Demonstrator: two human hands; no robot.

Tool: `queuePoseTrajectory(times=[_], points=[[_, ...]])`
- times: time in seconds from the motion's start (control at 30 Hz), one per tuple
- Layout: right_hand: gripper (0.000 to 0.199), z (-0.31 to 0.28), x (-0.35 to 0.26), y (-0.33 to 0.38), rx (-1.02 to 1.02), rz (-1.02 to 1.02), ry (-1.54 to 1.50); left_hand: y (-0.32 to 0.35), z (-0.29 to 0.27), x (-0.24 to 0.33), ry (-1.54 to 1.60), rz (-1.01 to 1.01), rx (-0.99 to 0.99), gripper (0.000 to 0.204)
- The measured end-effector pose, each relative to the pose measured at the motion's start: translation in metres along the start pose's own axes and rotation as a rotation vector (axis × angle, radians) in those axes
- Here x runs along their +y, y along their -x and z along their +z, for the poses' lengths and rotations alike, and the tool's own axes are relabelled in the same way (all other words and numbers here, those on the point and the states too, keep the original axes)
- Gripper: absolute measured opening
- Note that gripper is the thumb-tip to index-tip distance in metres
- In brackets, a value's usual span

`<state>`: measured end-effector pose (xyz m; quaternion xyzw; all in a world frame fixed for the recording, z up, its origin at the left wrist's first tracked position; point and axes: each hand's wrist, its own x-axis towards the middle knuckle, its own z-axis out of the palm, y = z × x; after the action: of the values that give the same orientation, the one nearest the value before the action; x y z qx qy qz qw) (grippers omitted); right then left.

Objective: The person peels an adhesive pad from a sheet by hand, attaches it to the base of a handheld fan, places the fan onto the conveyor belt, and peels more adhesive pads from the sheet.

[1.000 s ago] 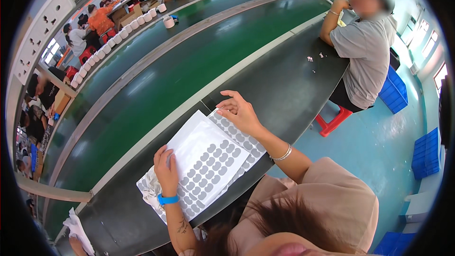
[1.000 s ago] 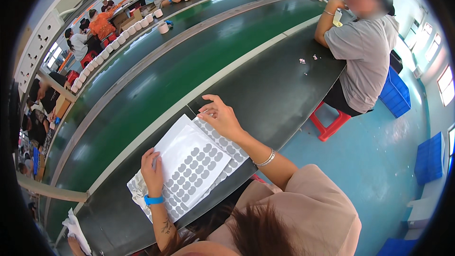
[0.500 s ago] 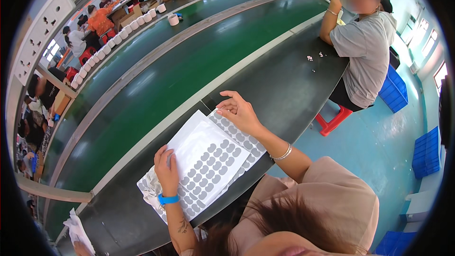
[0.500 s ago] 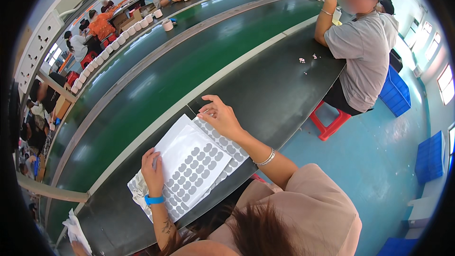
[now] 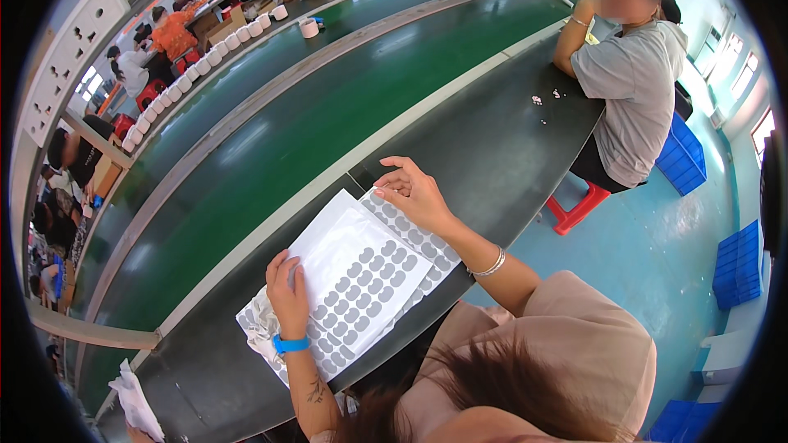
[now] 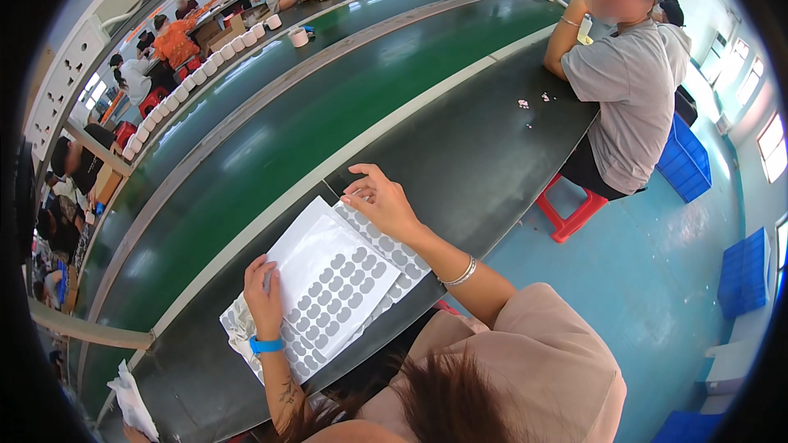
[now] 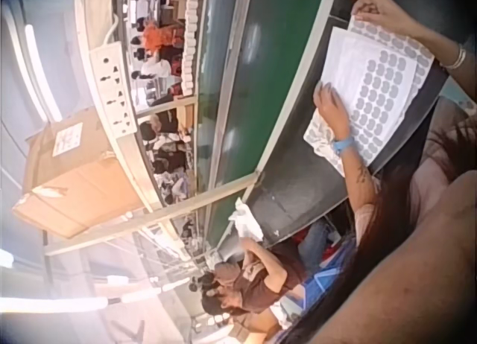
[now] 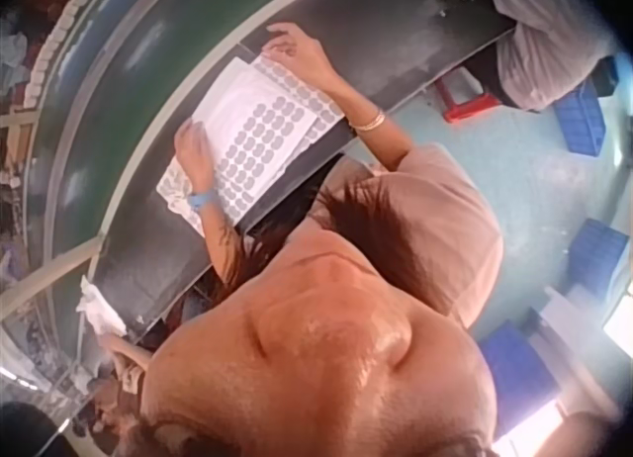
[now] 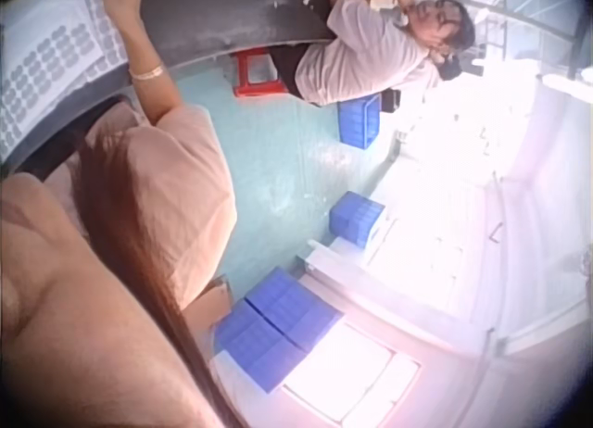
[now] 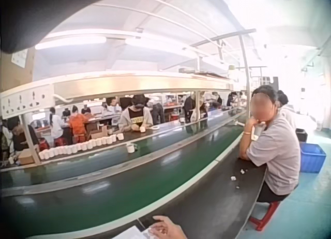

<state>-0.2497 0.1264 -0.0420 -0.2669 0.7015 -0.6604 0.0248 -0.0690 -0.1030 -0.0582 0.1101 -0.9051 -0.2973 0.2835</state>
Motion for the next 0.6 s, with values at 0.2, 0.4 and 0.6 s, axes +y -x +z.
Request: queuePoseTrajectory(times=[0.2,0.4,0.6], points=[[0.044,0.0004,0.0000,0.0000,0.001,0.008,0.005,0.0004,-0.0001,0.0006,0.005,-0.008,0.000,0.014],[0.044,0.0000,-0.0009,-0.0001,0.001,0.014,0.017,0.0004,0.0000,0.0004,0.010,-0.016,-0.001,0.014],[0.044,0.0001,-0.0014,0.0000,-0.001,0.011,0.013,0.0006,-0.0002,0.0009,0.013,-0.012,-0.004,0.014]])
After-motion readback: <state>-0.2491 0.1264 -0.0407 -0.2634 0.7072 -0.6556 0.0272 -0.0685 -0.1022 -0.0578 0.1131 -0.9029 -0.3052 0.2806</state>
